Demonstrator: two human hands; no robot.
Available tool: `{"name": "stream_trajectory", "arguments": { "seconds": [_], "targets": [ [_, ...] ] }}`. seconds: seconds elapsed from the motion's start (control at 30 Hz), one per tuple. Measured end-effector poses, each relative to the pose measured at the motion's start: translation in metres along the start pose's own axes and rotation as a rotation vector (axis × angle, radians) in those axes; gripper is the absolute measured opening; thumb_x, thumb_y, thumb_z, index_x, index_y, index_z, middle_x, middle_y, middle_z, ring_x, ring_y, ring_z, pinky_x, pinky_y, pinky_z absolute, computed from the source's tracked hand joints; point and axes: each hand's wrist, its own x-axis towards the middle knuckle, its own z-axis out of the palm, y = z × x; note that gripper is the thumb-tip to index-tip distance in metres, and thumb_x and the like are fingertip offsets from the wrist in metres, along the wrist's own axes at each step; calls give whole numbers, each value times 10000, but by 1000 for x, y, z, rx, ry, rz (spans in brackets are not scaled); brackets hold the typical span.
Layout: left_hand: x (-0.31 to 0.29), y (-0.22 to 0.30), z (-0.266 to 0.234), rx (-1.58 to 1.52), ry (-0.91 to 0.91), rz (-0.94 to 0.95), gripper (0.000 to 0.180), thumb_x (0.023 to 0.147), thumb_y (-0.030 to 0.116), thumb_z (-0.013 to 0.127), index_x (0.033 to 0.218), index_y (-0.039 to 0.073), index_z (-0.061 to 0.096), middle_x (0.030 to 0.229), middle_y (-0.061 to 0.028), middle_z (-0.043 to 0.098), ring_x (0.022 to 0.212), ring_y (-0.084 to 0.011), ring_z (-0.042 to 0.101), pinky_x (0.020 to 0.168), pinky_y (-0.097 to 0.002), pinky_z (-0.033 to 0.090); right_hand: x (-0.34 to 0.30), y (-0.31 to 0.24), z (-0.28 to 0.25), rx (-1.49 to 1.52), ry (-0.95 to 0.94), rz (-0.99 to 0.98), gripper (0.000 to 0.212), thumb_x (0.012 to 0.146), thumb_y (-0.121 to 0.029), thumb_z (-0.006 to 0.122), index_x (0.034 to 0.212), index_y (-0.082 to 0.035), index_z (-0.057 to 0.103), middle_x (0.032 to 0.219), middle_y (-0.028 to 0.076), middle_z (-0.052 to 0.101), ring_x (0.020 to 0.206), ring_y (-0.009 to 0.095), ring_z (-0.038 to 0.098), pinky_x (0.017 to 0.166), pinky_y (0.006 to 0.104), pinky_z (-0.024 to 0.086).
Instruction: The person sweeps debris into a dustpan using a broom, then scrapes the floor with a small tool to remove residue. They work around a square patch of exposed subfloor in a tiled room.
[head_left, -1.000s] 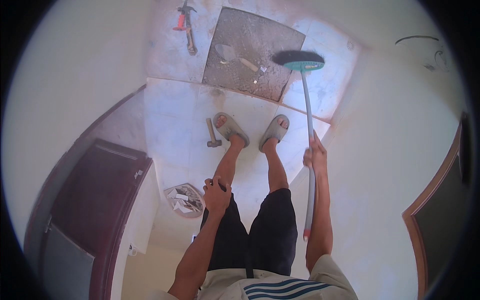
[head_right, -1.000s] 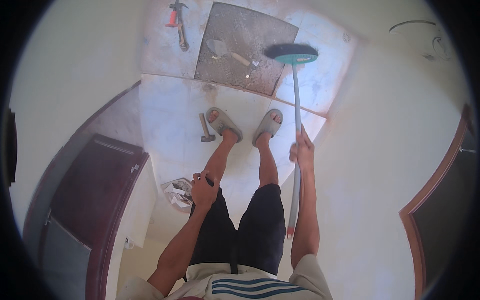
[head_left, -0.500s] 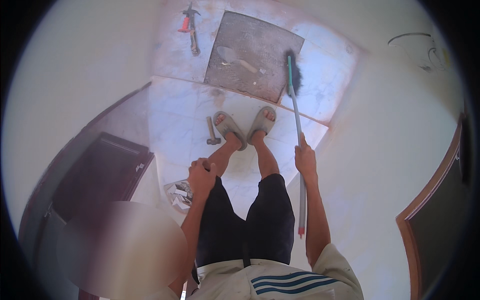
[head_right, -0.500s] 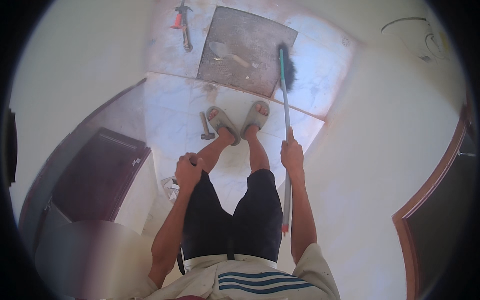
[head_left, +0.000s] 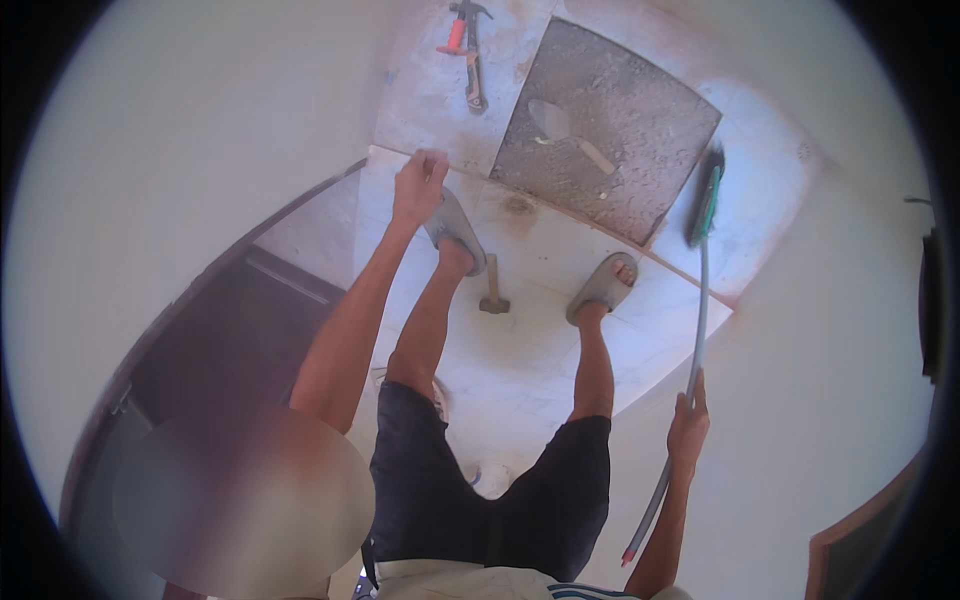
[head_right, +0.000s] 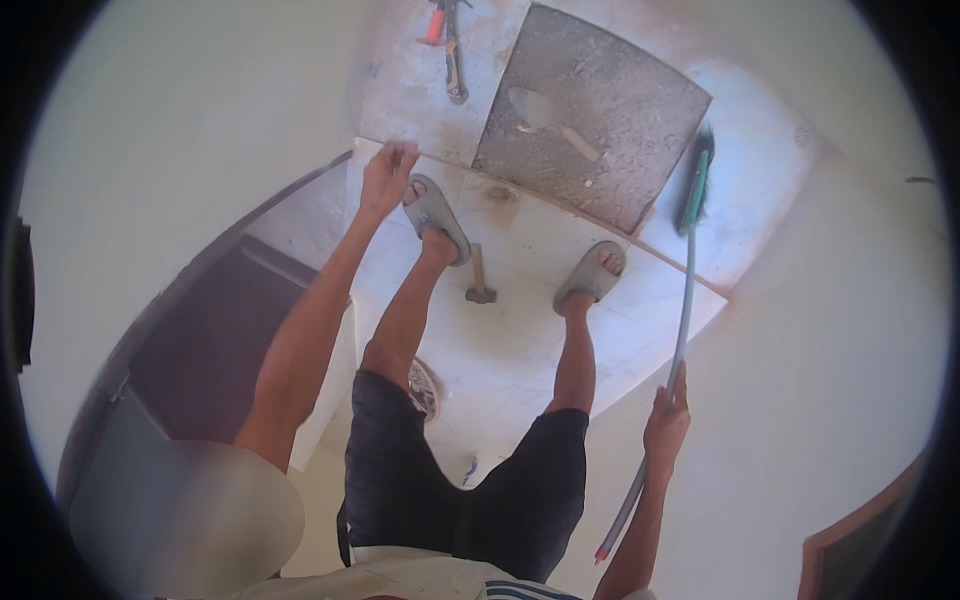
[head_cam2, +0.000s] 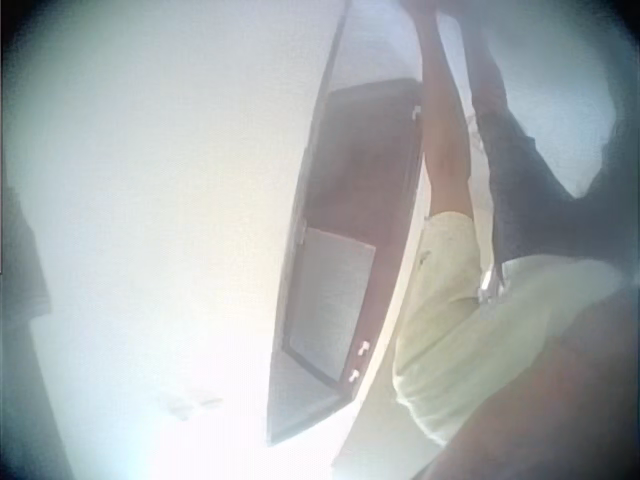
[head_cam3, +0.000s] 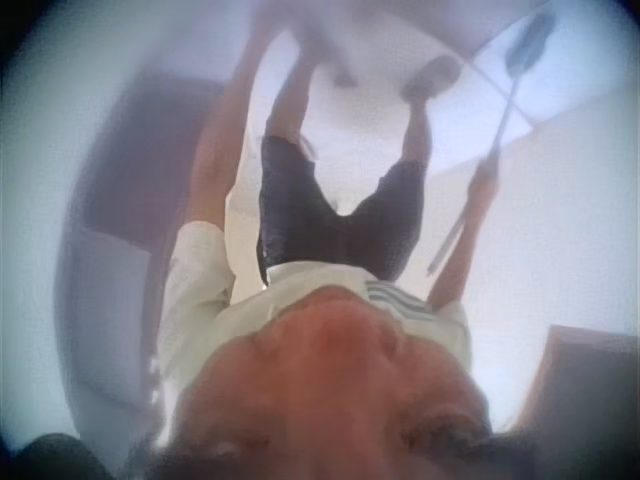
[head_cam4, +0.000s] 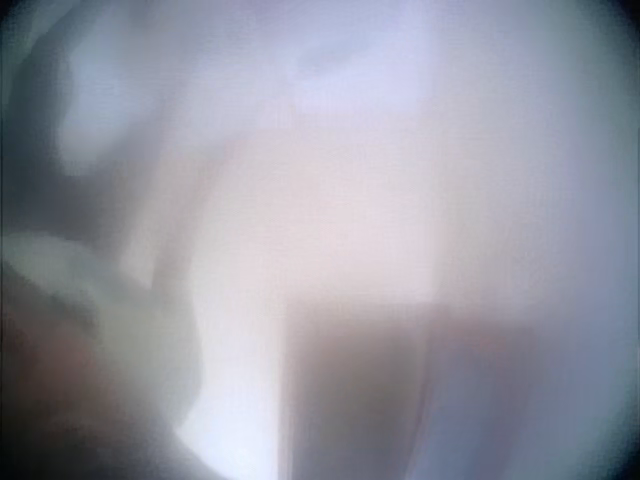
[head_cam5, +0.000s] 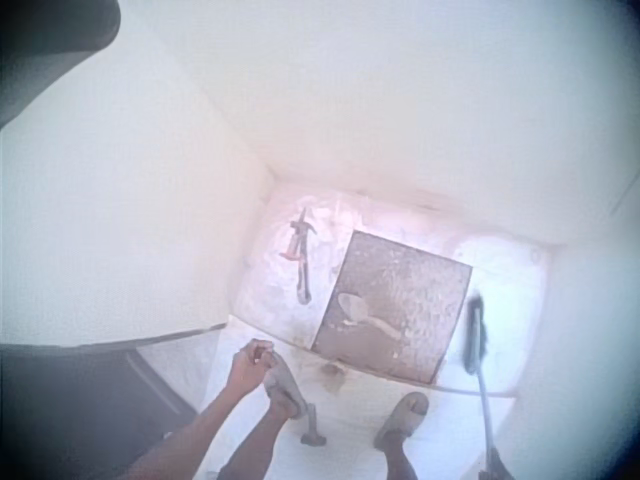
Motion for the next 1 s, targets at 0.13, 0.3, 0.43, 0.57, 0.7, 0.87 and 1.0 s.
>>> {"name": "stream_trajectory", "arguments": {
  "seconds": [0.13,0.3,0.43,0.57,0.7,0.87,1.0],
  "targets": [
    [153,-33,44,148,122,166,598,1002,524,670,1072,-69,699,1014,-264,767,1035,-439,742,922,-484,572,-77,5,51,-76,-14,340,495,1131,-172,576,1594,-63,439,852,185,685,656,307,561,636,422,495],
    [282,-26,89,456,62,214,793,927,638,698,1522,128,577,1520,-253,589,1476,-448,508,1162,-617,447,-113,8,115,-163,137,377,457,1140,-224,594,1551,-76,459,680,55,495,575,164,401,538,355,384],
    [350,0,122,880,89,239,863,919,664,675,1459,-3,581,1429,-297,640,1377,-441,602,1110,-575,492,-131,-1,150,2,154,458,448,1147,-265,578,1501,-9,478,655,10,430,577,115,340,538,341,305],
    [404,-19,135,838,119,182,937,918,649,662,1448,-105,495,1352,-325,674,1258,-481,669,1026,-530,556,-144,-12,171,18,119,465,446,1146,-277,569,1479,6,482,648,2,420,582,97,323,541,334,270],
    [456,-58,115,760,0,243,984,928,623,631,1484,-149,381,1257,-361,702,1158,-472,726,956,-550,588,-136,-26,180,22,87,346,442,1145,-281,568,1469,8,486,675,15,463,582,107,344,545,330,288],
    [482,-81,93,342,-65,292,728,981,523,601,1398,-56,454,972,-198,727,910,-304,742,753,-483,624,-108,-51,170,49,81,396,469,1140,-340,584,1443,11,510,749,48,548,608,130,397,549,321,328],
    [422,-67,49,214,-429,5,549,1027,445,581,1398,63,449,853,-83,637,749,-192,646,564,-420,595,-88,-69,142,31,141,450,494,1134,-422,575,1456,-49,534,723,-20,432,637,96,365,567,315,283]
  ]
}}
